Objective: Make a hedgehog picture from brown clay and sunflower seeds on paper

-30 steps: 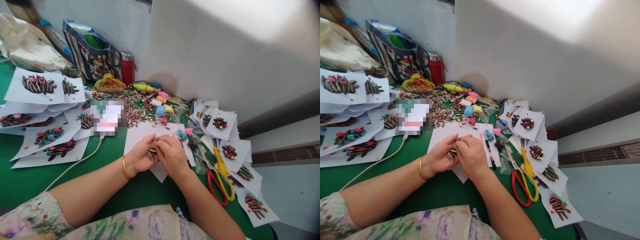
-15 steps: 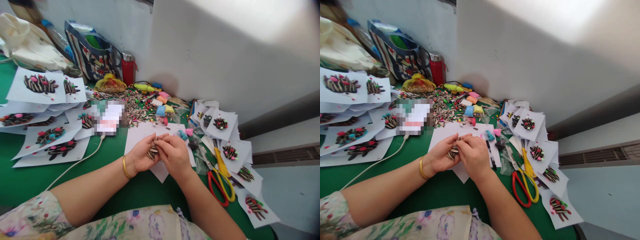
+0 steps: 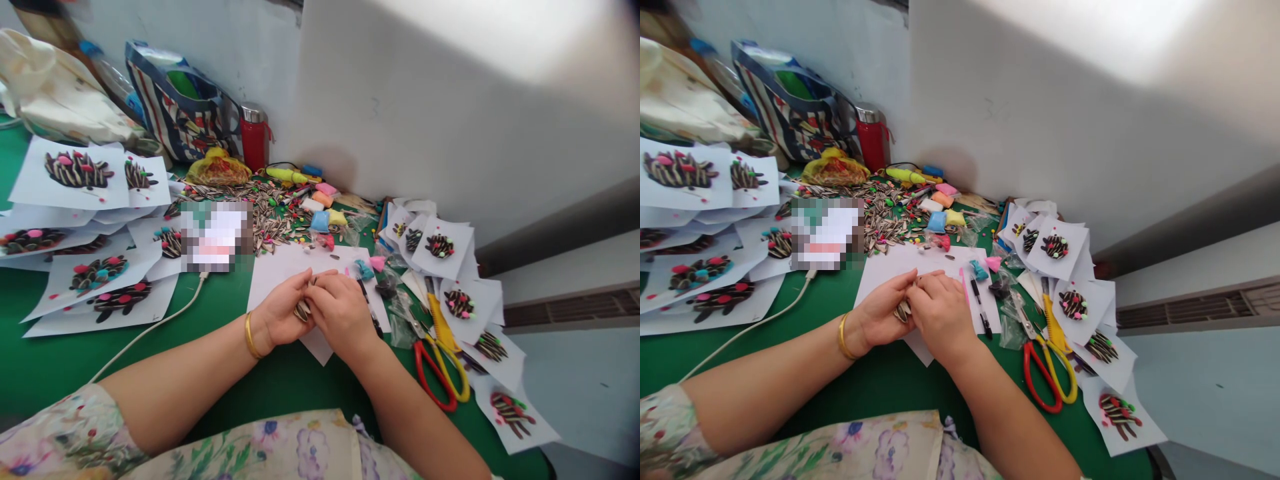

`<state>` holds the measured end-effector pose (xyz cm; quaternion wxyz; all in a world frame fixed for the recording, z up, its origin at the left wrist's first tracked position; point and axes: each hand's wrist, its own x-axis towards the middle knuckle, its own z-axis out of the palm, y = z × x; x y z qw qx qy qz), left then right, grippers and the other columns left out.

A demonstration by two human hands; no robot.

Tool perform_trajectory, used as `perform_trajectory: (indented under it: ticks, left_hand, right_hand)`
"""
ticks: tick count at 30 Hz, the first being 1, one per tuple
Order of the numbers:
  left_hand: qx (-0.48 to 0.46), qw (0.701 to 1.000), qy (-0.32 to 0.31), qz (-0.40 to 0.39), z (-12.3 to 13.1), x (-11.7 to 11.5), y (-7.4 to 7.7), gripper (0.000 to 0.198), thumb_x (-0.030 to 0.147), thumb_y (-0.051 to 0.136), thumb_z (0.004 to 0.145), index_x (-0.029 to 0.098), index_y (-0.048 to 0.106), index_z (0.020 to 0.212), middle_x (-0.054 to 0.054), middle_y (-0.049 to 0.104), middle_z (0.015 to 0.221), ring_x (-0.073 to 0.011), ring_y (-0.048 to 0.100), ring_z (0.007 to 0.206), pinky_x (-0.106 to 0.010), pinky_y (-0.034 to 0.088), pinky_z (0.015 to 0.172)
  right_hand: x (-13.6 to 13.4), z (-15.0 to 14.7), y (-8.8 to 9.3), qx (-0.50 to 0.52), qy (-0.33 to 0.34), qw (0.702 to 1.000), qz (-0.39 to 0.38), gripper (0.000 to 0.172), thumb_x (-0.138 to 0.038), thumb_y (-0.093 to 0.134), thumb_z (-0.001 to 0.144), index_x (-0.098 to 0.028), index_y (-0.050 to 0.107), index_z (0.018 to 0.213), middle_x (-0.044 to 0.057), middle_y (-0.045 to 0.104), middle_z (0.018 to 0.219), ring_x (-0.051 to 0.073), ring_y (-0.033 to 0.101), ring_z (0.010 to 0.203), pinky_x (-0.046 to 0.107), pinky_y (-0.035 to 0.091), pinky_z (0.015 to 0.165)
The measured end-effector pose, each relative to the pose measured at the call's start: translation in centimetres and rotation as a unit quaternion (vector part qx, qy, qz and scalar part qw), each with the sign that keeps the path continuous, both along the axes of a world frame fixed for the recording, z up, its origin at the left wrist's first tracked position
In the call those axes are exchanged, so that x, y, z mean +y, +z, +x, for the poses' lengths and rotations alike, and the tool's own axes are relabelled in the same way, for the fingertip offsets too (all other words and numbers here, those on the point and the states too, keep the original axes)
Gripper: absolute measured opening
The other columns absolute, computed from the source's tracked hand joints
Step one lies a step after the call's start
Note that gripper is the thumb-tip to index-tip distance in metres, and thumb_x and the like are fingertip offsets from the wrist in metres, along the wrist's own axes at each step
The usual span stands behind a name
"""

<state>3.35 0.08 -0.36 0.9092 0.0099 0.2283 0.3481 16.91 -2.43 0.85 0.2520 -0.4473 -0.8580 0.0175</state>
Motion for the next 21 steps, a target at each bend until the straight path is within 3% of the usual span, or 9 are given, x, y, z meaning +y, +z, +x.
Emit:
perform_trajectory:
  ticks: [5, 9, 13, 17, 21]
  left_hand:
    - [-0.014, 1.000, 0.009, 0.001, 0.0, 0.2, -0.1, 0.037, 0.029, 0.035, 0.102, 0.010, 0.067, 0.110, -0.008, 0.073, 0.078, -0.0150, 0.070, 0.067, -0.023, 0.056, 0.062]
    - [-0.009, 1.000, 0.009, 0.010, 0.2, 0.1, 0.0, 0.041, 0.031, 0.033, 0.103, 0.009, 0.067, 0.098, -0.010, 0.072, 0.076, -0.0179, 0.071, 0.069, -0.028, 0.058, 0.069]
    - [-0.009, 1.000, 0.026, 0.002, -0.2, 0.4, 0.6, 0.040, 0.032, 0.033, 0.103, 0.009, 0.065, 0.109, -0.012, 0.073, 0.085, -0.0193, 0.072, 0.076, -0.031, 0.058, 0.074]
    - [-0.007, 0.999, 0.047, 0.004, -1.1, 1.0, 1.2, 0.043, 0.034, 0.034, 0.102, 0.011, 0.056, 0.131, -0.016, 0.070, 0.112, -0.0233, 0.070, 0.100, -0.037, 0.057, 0.089]
    - [-0.007, 0.997, 0.074, 0.007, -1.3, 1.4, 1.2, 0.046, 0.035, 0.032, 0.103, 0.011, 0.050, 0.138, -0.017, 0.065, 0.125, -0.0256, 0.064, 0.116, -0.040, 0.052, 0.099]
  right_hand:
    - [0.1, 0.5, -0.1, 0.132, 0.003, 0.991, -0.025, 0.016, -0.018, 0.048, 0.096, -0.021, 0.064, 0.094, 0.007, 0.069, 0.099, 0.021, 0.060, 0.097, 0.036, 0.045, 0.087]
    - [0.3, 1.0, 0.0, 0.235, -0.013, 0.968, -0.084, 0.016, -0.014, 0.051, 0.091, -0.022, 0.063, 0.096, 0.004, 0.069, 0.101, 0.017, 0.063, 0.089, 0.030, 0.050, 0.078]
    - [0.7, 1.8, 0.3, 0.237, -0.034, 0.967, -0.088, 0.027, -0.012, 0.051, 0.088, -0.025, 0.066, 0.107, 0.002, 0.070, 0.103, 0.017, 0.063, 0.089, 0.030, 0.050, 0.079]
    - [1.4, 3.0, 0.5, 0.241, -0.068, 0.966, -0.063, 0.019, -0.016, 0.054, 0.089, -0.024, 0.069, 0.098, 0.002, 0.071, 0.098, 0.017, 0.063, 0.087, 0.030, 0.050, 0.076]
    - [1.9, 3.8, 0.4, 0.194, -0.088, 0.975, -0.058, 0.012, -0.018, 0.057, 0.088, -0.022, 0.068, 0.089, 0.002, 0.068, 0.089, 0.017, 0.061, 0.084, 0.030, 0.048, 0.078]
